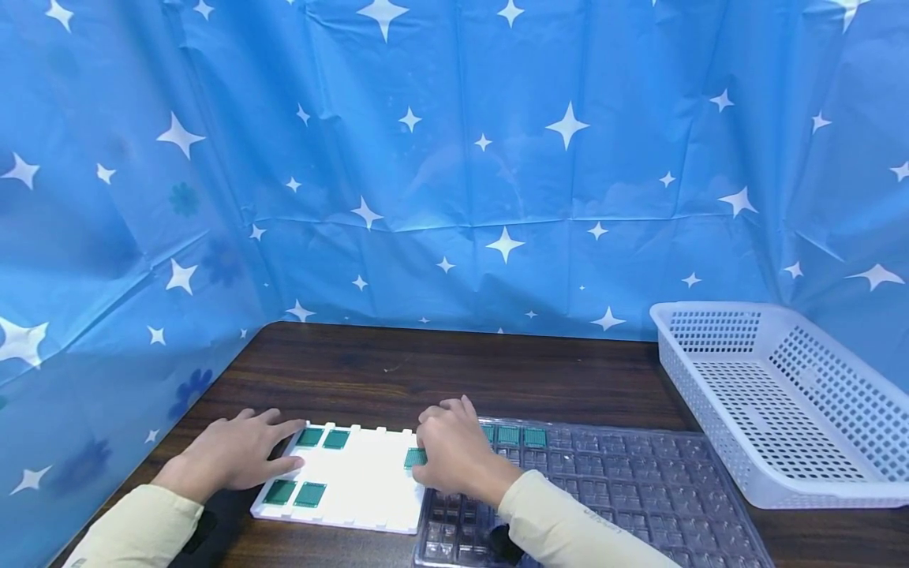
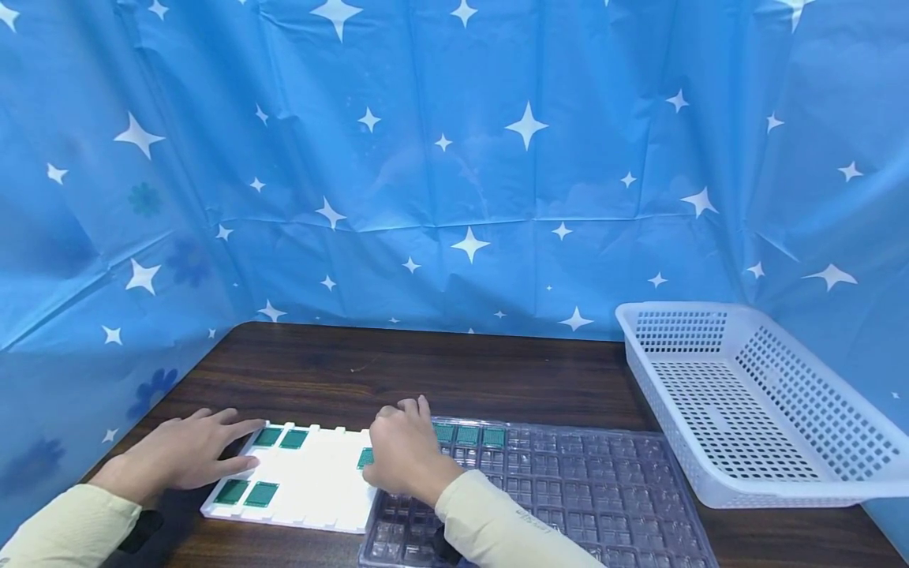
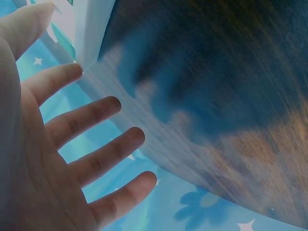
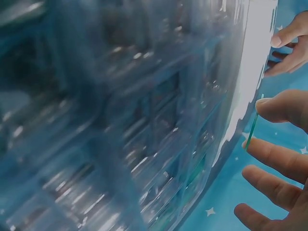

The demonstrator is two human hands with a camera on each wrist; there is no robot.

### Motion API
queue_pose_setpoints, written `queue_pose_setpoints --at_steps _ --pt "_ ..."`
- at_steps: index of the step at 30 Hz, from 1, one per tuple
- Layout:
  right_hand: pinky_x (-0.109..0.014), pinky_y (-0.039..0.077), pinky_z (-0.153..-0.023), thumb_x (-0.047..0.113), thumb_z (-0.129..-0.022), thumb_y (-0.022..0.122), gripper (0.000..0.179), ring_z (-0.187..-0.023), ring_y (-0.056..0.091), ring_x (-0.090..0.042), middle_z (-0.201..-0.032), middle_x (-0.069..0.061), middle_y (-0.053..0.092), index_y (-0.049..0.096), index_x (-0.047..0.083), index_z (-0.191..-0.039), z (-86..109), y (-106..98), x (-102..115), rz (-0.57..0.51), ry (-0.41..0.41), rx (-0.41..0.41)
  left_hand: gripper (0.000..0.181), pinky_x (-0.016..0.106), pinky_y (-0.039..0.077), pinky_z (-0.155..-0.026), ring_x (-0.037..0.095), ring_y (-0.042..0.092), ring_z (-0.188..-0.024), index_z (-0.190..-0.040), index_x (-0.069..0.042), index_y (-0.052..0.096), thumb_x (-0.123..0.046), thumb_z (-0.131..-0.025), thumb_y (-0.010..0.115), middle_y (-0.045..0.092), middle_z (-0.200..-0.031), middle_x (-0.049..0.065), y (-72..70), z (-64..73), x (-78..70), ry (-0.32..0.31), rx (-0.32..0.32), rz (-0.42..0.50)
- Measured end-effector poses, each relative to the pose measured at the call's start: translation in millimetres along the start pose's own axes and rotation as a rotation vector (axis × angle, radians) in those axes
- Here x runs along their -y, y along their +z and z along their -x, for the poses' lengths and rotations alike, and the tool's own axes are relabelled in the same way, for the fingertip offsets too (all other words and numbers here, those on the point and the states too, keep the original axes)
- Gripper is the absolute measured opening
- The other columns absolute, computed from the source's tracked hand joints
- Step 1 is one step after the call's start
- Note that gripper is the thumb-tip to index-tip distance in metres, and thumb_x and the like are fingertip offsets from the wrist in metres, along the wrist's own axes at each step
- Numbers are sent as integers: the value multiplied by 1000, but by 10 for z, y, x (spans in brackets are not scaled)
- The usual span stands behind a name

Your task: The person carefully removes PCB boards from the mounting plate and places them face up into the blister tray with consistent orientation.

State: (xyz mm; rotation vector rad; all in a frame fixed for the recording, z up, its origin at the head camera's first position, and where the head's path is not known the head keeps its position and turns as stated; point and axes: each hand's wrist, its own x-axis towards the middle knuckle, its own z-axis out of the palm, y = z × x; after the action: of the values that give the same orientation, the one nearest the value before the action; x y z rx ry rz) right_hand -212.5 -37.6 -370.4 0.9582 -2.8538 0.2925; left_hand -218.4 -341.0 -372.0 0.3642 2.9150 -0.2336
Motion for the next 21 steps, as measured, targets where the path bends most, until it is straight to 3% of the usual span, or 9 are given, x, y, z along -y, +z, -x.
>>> queue_pose_setpoints --at_steps 7,13,21 --pt "-58 34 -114 25 -79 73 37 -126 55 -30 -123 -1 69 49 20 -51 51 -6 -93 15 14 -16 74 73 42 -89 56 50 -120 -139 -15 55 -67 -86 55 54 -136 28 17 -1 8 5 -4 5" --pt "-59 34 -113 24 -78 74 38 -122 57 -31 -110 1 71 48 20 -51 76 -11 -143 5 29 -35 74 73 43 -89 56 51 -119 -139 -15 55 -68 -86 55 54 -136 28 20 -7 20 12 -7 4" --pt "-60 31 -114 21 -79 73 37 -125 55 -32 -118 -1 70 48 20 -51 101 -16 -217 -24 52 -30 74 73 43 -88 56 51 -119 -138 -14 55 -67 -87 55 54 -136 28 20 -8 21 20 -10 12"
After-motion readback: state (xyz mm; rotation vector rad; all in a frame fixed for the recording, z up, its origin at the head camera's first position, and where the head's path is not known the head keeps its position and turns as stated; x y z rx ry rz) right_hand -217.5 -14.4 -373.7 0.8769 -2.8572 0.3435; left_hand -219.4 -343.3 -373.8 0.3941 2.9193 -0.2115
